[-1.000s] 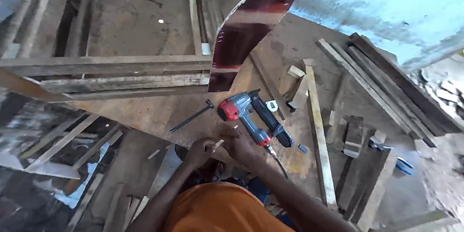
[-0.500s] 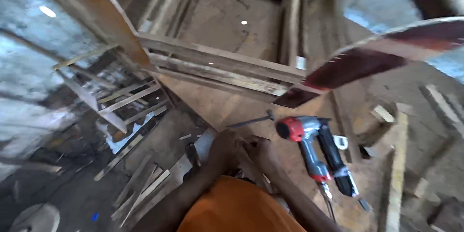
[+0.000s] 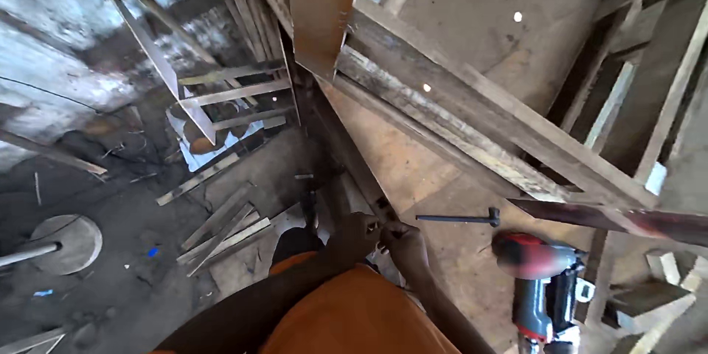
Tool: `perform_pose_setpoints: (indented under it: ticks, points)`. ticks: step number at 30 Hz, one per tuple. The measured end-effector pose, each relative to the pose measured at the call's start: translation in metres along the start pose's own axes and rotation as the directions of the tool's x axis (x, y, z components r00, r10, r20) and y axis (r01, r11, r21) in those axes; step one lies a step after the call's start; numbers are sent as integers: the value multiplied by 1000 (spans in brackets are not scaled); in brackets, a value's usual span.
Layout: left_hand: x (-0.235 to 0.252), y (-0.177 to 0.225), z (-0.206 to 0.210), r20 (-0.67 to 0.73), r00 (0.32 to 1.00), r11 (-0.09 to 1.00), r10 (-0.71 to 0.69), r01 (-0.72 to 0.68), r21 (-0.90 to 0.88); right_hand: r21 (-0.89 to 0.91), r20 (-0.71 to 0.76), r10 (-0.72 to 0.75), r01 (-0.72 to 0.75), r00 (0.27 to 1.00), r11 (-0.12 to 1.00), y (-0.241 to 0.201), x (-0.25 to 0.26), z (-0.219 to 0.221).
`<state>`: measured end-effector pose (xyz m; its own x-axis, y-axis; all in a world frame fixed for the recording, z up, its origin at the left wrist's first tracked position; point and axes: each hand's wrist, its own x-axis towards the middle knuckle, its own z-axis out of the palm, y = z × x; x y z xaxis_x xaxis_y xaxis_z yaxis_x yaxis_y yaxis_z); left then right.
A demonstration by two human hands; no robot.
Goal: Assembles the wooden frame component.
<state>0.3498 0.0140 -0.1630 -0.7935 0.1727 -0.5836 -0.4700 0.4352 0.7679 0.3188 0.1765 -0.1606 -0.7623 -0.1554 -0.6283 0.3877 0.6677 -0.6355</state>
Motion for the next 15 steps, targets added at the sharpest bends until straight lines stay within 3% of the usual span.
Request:
perform_pose_setpoints:
  ticks: [3,5,8,11,15]
  points:
    - [-7,-17,-36,21,1000,974,3,2,-228,49,56,-81,79,995,996,-22,10,6]
    - [-9,-32,-48,-45,999,933,24,-39,-358,101,105,-109,98,989,990,-36,11,7]
    - [-4,-55,-48,-82,989,749,121,-146,-646,192,184,-105,69,977,979,-57,5,6]
    - [-5,-54,-50,-94,979,693,179,-194,-694,306,239,-118,40,964,951,-65,2,1]
    - [-10,-42,-59,-138,985,796,100,-163,-583,373,313,-142,15,939,928,-68,-3,-7]
